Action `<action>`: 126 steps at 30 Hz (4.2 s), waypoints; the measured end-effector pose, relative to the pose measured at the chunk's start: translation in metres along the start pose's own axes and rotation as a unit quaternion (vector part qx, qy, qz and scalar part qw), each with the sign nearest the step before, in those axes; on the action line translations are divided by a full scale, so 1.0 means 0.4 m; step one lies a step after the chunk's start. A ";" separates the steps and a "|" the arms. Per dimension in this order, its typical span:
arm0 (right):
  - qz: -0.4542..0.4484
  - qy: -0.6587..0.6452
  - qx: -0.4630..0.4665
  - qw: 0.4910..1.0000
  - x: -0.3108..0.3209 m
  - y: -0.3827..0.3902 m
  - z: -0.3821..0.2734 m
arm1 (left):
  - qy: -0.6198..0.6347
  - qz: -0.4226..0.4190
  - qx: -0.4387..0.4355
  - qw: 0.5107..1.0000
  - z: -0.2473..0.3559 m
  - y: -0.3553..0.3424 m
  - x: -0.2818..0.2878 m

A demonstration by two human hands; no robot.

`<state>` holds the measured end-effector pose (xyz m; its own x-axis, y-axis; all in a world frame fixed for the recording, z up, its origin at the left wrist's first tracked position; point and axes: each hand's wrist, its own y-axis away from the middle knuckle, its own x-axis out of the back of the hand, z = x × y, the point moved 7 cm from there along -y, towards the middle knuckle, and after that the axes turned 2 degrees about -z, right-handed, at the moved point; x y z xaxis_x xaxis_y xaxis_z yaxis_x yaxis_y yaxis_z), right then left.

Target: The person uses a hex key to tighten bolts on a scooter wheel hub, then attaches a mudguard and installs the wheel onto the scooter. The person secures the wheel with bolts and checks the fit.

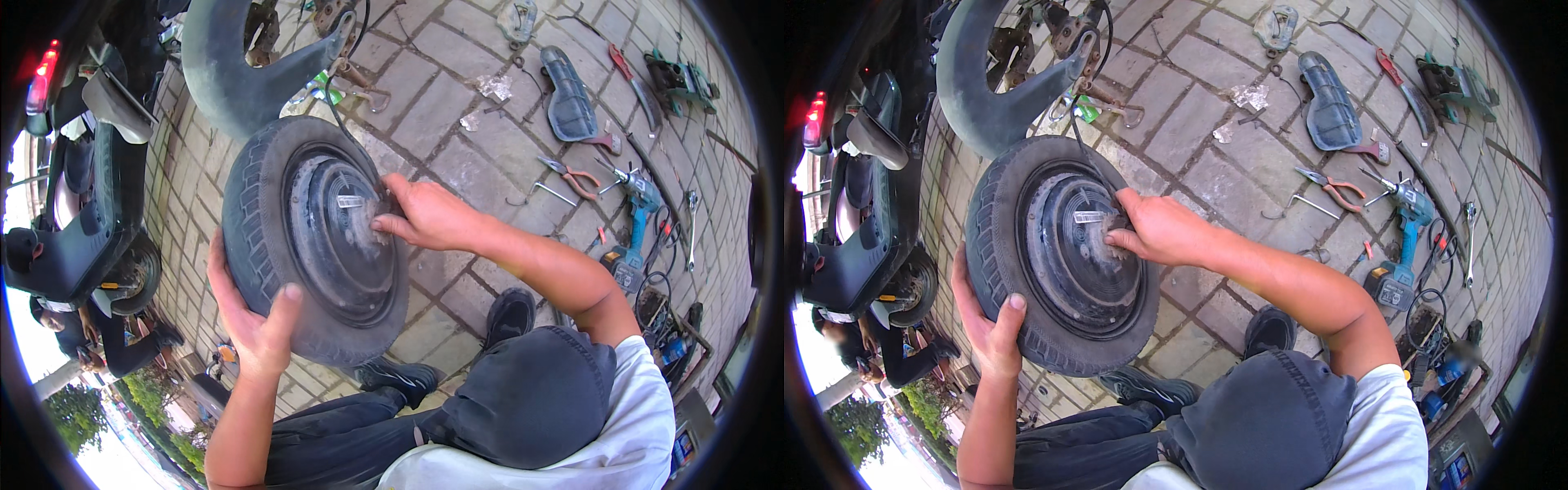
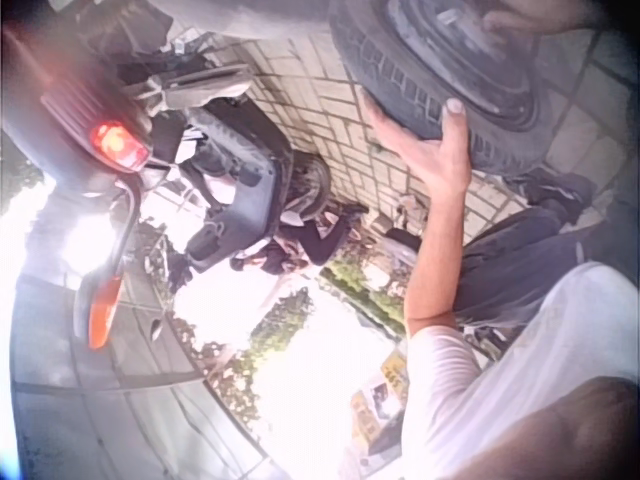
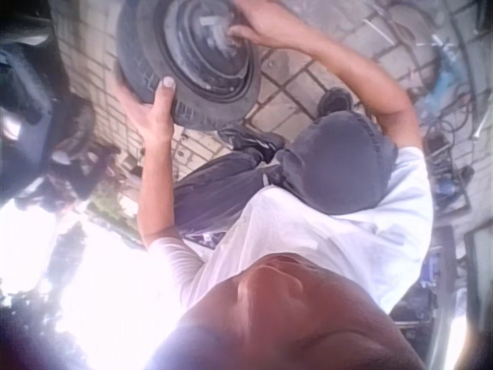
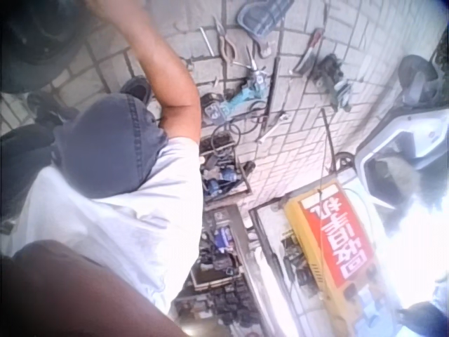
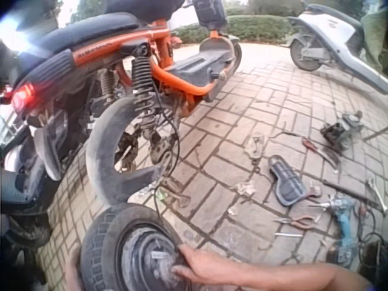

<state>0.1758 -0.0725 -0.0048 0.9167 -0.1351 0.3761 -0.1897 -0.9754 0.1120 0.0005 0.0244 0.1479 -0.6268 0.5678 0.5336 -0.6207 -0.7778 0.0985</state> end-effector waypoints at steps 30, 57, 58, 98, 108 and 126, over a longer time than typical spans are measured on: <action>-0.132 -0.321 -0.296 0.890 -0.044 0.049 0.098 | -0.001 0.001 -0.013 1.000 0.027 0.029 -0.046; -0.022 -0.307 -0.005 0.951 -0.009 0.033 0.078 | 0.007 0.004 -0.016 1.000 0.012 0.002 -0.015; -0.030 -0.274 0.000 0.961 -0.002 0.033 0.070 | 0.002 0.003 -0.017 1.000 0.017 -0.001 -0.018; -0.028 -0.590 -0.171 0.789 -0.025 0.078 0.194 | 0.001 0.005 -0.024 1.000 0.167 -0.054 -0.085; -0.033 -0.640 -0.189 0.744 -0.062 0.096 0.198 | -0.074 0.020 -0.086 0.993 0.070 -0.073 -0.076; 0.040 0.008 0.097 0.994 0.186 0.126 -0.206 | -0.100 -0.007 -0.068 0.993 0.070 -0.068 -0.067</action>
<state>0.2053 -0.1174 0.1044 0.8952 -0.2122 0.3919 -0.1890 -0.9771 -0.0974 0.0474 0.0229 0.1544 -0.5212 0.5024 0.6899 -0.6949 -0.7191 -0.0013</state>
